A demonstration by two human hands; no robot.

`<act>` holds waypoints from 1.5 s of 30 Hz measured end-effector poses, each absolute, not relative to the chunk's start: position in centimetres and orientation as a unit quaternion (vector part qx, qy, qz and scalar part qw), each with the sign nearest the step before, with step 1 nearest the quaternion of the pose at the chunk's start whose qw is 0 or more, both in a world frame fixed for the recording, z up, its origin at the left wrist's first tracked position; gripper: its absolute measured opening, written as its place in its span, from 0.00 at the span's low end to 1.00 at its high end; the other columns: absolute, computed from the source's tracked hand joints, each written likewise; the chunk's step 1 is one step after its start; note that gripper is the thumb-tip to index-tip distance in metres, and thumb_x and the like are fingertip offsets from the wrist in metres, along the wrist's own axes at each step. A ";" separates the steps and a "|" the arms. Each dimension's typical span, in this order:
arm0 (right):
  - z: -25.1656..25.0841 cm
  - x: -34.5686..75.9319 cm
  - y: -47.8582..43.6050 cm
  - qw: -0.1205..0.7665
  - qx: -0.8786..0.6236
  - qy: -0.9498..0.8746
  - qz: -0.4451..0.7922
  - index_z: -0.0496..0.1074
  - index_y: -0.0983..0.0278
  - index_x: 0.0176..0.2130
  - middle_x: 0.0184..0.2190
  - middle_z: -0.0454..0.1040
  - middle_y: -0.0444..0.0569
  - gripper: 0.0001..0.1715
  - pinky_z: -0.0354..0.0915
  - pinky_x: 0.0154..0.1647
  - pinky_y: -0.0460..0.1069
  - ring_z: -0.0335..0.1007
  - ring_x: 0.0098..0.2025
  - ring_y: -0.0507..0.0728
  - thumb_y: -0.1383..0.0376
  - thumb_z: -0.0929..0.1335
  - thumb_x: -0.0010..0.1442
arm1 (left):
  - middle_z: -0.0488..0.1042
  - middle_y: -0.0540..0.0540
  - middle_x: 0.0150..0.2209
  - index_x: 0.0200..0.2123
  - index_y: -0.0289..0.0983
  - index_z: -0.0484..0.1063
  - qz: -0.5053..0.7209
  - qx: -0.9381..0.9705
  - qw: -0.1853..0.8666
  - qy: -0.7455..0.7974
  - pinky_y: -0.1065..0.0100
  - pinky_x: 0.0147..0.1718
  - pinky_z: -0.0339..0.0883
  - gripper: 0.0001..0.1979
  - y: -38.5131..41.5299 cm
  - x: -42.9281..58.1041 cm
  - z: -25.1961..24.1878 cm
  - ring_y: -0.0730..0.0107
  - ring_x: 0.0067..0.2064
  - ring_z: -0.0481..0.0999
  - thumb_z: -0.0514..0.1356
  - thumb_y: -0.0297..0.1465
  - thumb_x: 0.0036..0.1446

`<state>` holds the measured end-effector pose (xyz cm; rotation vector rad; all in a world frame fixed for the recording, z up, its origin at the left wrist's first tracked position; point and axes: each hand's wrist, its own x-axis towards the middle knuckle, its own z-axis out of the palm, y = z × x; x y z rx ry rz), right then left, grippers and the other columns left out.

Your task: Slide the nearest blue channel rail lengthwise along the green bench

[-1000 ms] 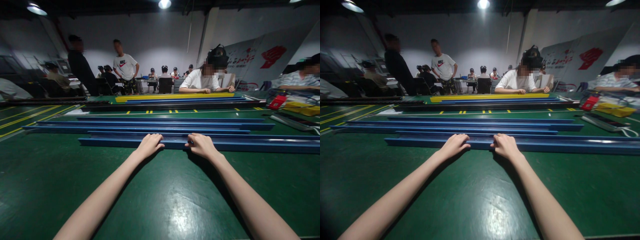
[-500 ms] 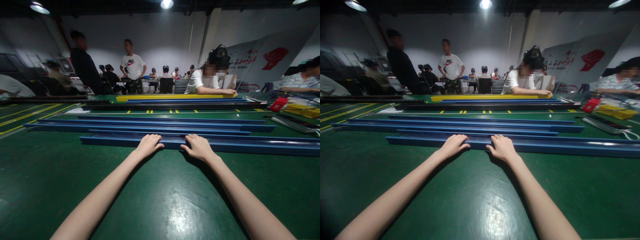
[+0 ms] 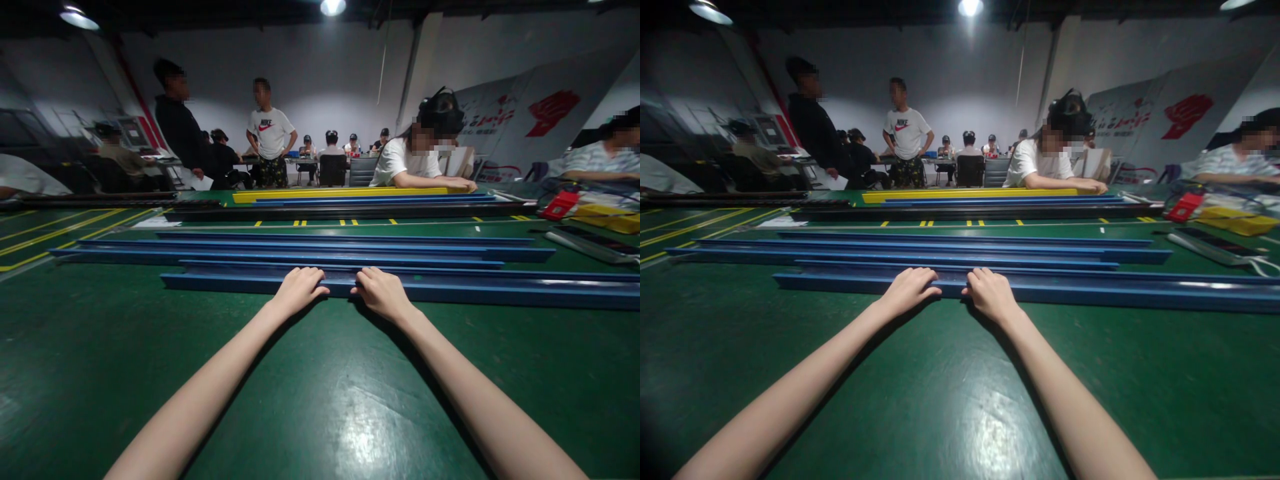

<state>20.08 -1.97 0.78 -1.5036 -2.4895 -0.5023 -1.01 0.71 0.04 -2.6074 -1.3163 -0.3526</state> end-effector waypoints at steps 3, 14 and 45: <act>1.4 20.0 -2.2 0.077 -0.511 -0.841 -0.159 0.67 0.65 0.34 0.34 0.71 0.51 0.14 0.50 0.28 0.47 0.64 0.37 0.55 0.59 0.58 0.61 | 0.72 0.47 0.39 0.38 0.37 0.65 -0.125 -0.883 0.103 -0.441 0.67 0.38 0.57 0.14 0.6 -1.0 0.1 0.65 0.42 0.70 0.54 0.42 0.56; 2.0 21.9 -2.2 0.053 -0.553 -0.820 -0.137 0.67 0.64 0.31 0.33 0.72 0.50 0.13 0.47 0.25 0.47 0.66 0.37 0.55 0.59 0.60 0.59 | 0.72 0.47 0.40 0.39 0.37 0.65 -0.117 -0.886 0.103 -0.437 0.67 0.39 0.57 0.14 0.5 -0.9 0.3 0.65 0.43 0.69 0.56 0.41 0.55; 1.4 20.5 -2.1 0.072 -0.525 -0.838 -0.133 0.66 0.65 0.35 0.35 0.71 0.51 0.11 0.50 0.27 0.46 0.65 0.38 0.55 0.60 0.60 0.60 | 0.71 0.46 0.39 0.38 0.37 0.67 -0.125 -0.883 0.109 -0.440 0.65 0.38 0.56 0.14 0.4 -1.0 0.0 0.64 0.42 0.68 0.53 0.41 0.57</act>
